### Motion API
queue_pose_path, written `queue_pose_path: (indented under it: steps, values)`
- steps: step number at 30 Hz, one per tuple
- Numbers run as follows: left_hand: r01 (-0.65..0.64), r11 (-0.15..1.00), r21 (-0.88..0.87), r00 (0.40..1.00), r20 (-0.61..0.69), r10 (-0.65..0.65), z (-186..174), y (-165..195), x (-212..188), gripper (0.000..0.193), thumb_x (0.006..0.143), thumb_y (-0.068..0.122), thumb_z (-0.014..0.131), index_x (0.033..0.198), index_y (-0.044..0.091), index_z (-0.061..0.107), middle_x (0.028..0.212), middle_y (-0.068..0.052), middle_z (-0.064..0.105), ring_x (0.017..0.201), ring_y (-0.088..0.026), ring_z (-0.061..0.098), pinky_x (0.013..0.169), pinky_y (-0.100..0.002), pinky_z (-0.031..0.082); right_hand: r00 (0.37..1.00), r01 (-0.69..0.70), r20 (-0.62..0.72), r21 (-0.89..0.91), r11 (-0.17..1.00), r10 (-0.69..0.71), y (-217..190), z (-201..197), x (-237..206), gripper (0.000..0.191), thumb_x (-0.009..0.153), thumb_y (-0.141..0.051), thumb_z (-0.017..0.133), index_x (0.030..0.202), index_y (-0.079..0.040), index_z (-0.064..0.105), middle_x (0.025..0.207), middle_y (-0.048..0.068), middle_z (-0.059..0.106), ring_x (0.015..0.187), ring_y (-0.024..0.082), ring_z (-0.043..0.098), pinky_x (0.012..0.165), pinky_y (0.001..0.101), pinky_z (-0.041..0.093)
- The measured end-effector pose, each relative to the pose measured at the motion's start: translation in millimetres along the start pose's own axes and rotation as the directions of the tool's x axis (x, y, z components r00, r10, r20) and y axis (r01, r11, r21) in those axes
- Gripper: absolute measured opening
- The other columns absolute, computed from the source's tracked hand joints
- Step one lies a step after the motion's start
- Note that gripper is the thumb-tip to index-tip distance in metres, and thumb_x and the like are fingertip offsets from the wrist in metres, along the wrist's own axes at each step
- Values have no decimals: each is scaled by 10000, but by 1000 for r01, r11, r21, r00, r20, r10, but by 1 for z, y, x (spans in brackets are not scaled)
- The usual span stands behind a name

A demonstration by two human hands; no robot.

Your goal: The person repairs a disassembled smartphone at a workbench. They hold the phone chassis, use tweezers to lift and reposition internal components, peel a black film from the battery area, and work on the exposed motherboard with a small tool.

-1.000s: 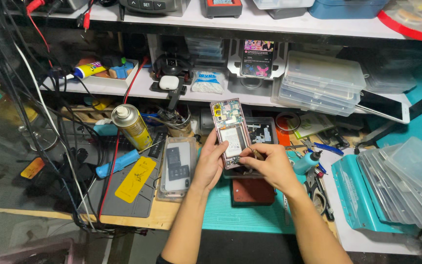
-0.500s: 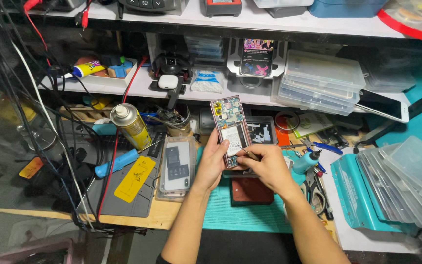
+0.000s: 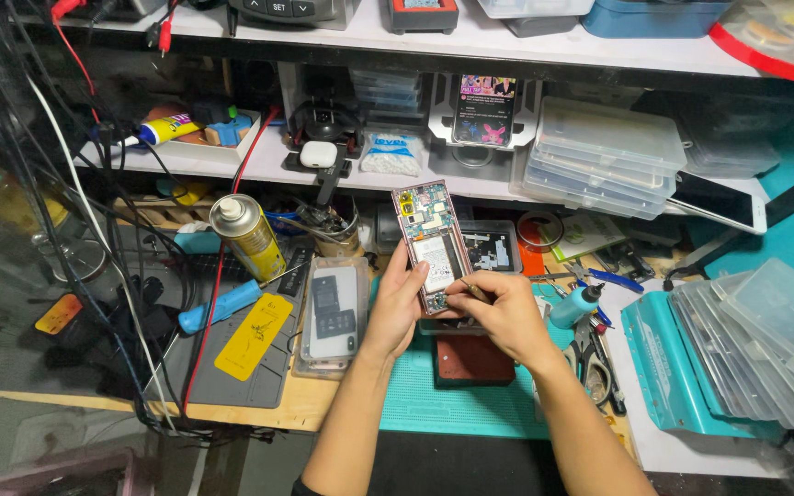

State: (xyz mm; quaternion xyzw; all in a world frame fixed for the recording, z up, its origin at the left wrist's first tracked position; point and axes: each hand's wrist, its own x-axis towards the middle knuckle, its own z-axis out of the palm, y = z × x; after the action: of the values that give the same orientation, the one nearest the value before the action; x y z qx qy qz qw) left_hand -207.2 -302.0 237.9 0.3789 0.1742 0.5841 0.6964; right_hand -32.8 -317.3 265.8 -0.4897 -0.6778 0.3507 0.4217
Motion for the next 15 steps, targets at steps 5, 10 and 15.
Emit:
queue_pose_path:
  steps: [5,10,15]
  values:
    - [-3,1000,-2,1000,-28,3,-2,-3,6,544,1079,108,440,1602,91,293,1379,-131,606,1107,-218,699,806,-378,653,999,32,2,2,999,-32,1,-1,3,122,808,-28,781,925,8,781,631,3,645,613,41,546,567,238,479]
    - [8,1000,9,999,-33,-7,-3,-5,9,543,1067,114,430,1591,97,285,1360,-122,605,1076,-218,701,755,-378,655,999,43,16,-26,999,-42,0,-3,5,124,803,-27,783,922,8,787,622,20,624,602,49,520,560,245,463]
    - [-1,1000,2,1000,-24,1,-1,-6,11,547,1084,104,439,1609,84,285,1381,-133,605,1093,-219,705,774,-371,657,997,68,21,-1,998,-68,1,-8,6,118,801,-25,775,913,11,780,648,11,656,610,47,542,568,240,472]
